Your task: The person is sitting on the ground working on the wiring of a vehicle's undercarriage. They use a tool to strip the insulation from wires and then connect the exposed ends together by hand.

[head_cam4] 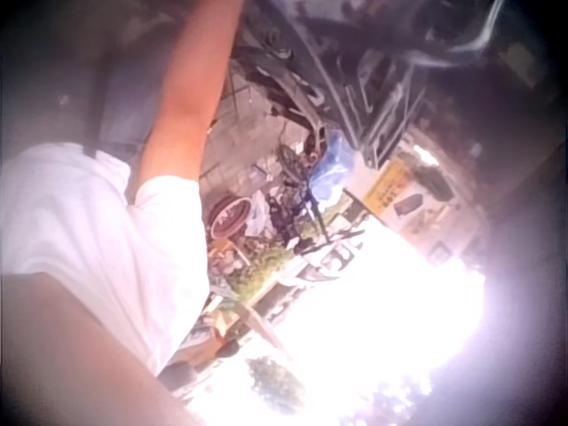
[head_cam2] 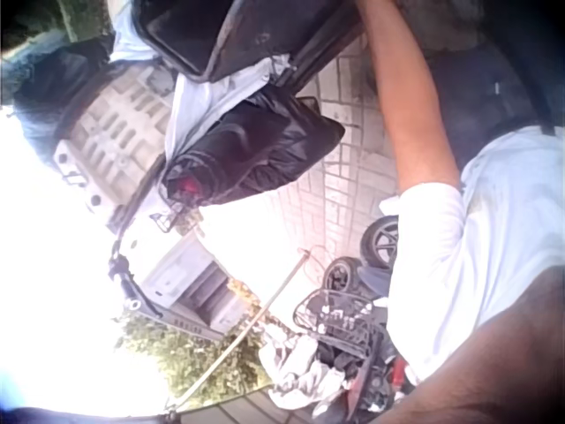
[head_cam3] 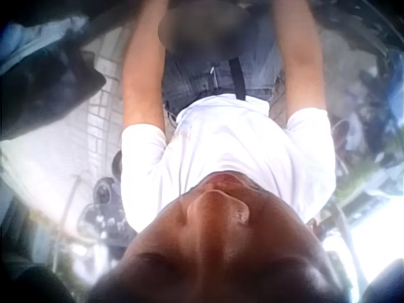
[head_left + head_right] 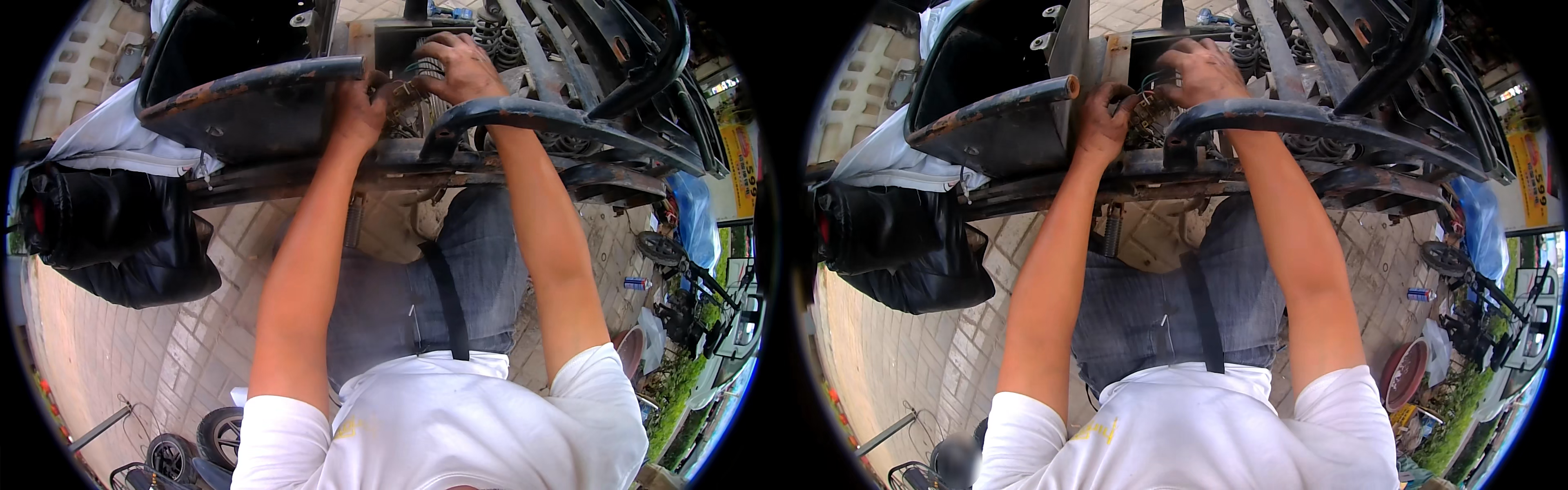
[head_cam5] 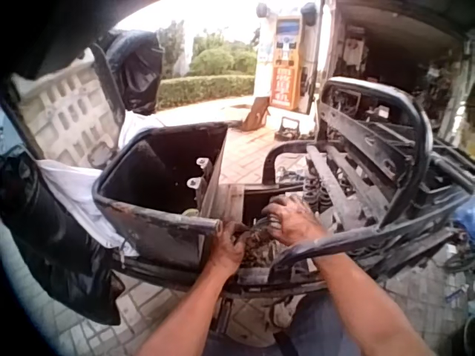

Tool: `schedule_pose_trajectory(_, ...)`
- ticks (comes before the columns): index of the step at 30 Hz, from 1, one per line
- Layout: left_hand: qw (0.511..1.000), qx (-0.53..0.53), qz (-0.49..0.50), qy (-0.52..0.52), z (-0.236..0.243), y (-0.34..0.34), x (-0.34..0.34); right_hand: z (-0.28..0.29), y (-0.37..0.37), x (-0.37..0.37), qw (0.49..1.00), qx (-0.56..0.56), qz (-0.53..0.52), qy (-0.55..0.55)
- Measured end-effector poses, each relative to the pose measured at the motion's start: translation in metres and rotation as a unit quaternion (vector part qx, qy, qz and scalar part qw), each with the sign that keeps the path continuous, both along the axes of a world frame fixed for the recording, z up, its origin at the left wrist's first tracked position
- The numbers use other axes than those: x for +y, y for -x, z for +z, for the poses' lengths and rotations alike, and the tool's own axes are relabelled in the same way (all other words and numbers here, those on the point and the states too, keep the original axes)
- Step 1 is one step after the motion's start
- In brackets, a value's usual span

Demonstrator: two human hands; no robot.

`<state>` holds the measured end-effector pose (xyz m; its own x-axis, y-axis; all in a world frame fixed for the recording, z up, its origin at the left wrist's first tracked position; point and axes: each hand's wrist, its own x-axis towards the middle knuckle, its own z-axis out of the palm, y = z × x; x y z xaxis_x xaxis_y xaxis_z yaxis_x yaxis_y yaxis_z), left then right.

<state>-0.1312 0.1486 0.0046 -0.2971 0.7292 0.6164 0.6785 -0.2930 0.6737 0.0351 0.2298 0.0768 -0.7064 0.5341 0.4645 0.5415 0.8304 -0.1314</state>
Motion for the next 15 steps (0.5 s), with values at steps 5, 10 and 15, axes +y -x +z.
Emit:
schedule_pose_trajectory(5, 0.996, -0.074, -0.04, 0.018, -0.001, -0.001, -0.001, -0.001, 0.014, 0.012, 0.972, 0.004, 0.107, 0.209)
schedule_pose_trajectory(10, 0.983, 0.143, 0.112, -0.016, 0.001, -0.008, -0.006, -0.014, 0.018, 0.013, 0.985, 0.025, 0.12, 0.119)
schedule_pose_trajectory(15, 0.969, 0.125, 0.12, 0.177, 0.041, -0.02, -0.012, -0.01, 0.016, 0.01, 0.978, 0.097, 0.082, 0.167)
